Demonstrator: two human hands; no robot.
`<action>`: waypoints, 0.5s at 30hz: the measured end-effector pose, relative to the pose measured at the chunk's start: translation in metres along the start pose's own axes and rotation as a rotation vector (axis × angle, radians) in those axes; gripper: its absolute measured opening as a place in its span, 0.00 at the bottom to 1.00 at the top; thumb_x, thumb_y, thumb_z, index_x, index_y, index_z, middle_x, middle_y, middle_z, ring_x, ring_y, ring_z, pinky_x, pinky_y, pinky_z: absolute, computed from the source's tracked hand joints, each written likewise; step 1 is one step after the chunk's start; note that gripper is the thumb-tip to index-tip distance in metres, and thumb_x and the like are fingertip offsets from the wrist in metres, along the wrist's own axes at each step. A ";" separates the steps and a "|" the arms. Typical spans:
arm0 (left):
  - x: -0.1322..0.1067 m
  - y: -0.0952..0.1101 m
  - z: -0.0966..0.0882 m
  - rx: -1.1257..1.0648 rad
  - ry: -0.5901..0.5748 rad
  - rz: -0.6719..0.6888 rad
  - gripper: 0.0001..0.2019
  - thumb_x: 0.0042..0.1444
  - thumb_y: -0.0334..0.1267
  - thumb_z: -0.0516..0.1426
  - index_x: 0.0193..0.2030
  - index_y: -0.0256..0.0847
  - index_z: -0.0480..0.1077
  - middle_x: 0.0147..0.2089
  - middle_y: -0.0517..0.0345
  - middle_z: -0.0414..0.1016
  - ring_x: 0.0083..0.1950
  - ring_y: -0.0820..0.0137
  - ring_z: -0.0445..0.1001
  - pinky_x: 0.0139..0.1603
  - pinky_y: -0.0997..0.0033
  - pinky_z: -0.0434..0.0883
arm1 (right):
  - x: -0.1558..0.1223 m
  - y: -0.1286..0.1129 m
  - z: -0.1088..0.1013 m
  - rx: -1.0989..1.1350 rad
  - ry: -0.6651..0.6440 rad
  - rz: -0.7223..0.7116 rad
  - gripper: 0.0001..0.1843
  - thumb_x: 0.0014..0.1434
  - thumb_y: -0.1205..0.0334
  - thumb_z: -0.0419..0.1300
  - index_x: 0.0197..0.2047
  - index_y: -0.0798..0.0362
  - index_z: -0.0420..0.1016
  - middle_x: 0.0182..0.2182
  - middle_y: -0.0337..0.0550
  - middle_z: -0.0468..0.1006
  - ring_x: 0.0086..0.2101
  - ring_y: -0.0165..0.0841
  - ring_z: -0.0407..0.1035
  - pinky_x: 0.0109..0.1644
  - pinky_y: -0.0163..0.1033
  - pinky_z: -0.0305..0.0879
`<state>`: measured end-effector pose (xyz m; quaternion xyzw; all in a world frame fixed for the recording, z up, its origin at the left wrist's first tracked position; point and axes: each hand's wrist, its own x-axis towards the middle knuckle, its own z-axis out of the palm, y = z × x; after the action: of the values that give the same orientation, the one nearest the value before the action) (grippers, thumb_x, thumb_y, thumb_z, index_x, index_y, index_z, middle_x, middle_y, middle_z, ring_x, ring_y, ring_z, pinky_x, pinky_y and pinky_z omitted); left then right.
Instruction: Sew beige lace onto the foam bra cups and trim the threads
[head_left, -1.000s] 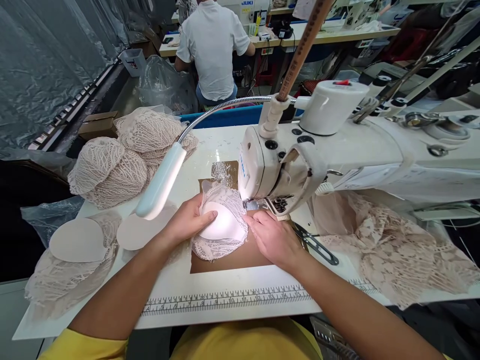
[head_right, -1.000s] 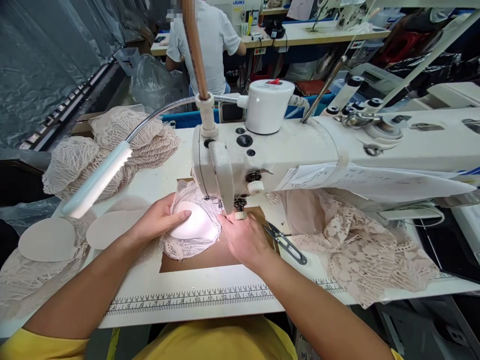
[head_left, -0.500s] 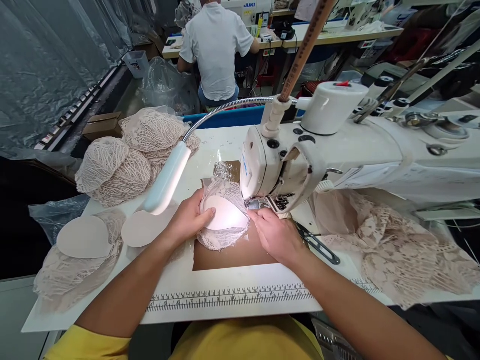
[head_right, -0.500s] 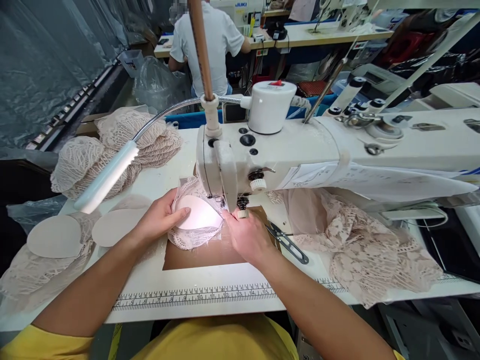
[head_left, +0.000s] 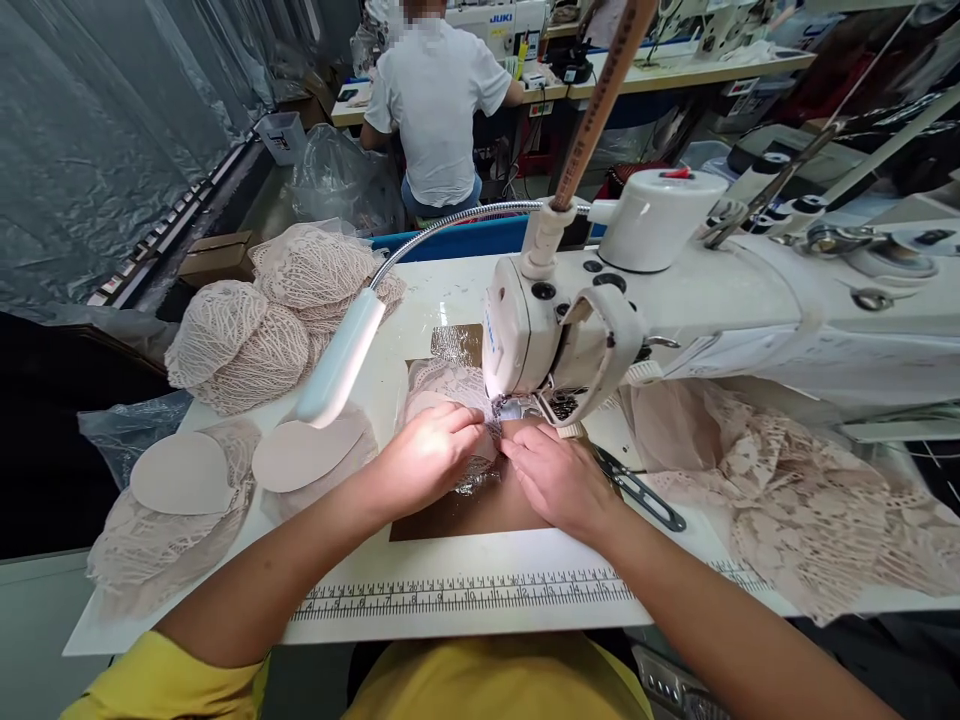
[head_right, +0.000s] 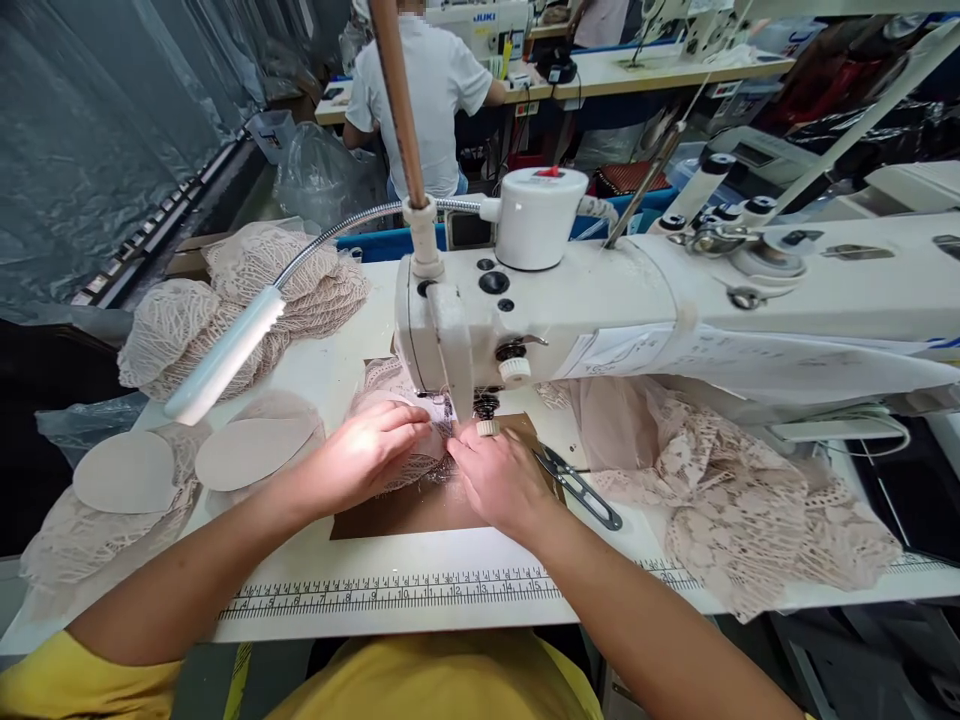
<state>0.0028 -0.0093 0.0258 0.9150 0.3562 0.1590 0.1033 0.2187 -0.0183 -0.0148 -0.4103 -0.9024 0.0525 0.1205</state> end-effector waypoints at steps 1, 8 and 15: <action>0.003 -0.003 0.008 0.017 -0.003 0.019 0.14 0.66 0.33 0.45 0.49 0.34 0.70 0.49 0.43 0.74 0.48 0.63 0.71 0.47 0.62 0.71 | 0.000 0.000 -0.001 0.007 -0.007 -0.001 0.17 0.61 0.70 0.52 0.49 0.56 0.76 0.34 0.45 0.76 0.36 0.35 0.66 0.38 0.38 0.58; 0.000 -0.015 0.042 0.148 0.011 0.041 0.16 0.67 0.36 0.47 0.54 0.35 0.69 0.56 0.44 0.72 0.45 0.63 0.70 0.46 0.60 0.70 | 0.008 -0.001 -0.003 -0.026 0.030 0.102 0.21 0.61 0.70 0.51 0.55 0.52 0.74 0.39 0.45 0.78 0.36 0.34 0.68 0.36 0.38 0.58; 0.003 -0.021 0.042 0.132 0.025 0.062 0.16 0.66 0.35 0.47 0.56 0.33 0.67 0.58 0.47 0.71 0.52 0.60 0.68 0.49 0.60 0.69 | 0.010 -0.003 0.003 -0.119 0.072 0.092 0.23 0.58 0.74 0.51 0.55 0.52 0.74 0.35 0.44 0.78 0.32 0.35 0.66 0.33 0.38 0.57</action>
<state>0.0071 0.0046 -0.0190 0.9283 0.3385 0.1500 0.0334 0.2092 -0.0125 -0.0155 -0.4596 -0.8791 -0.0106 0.1259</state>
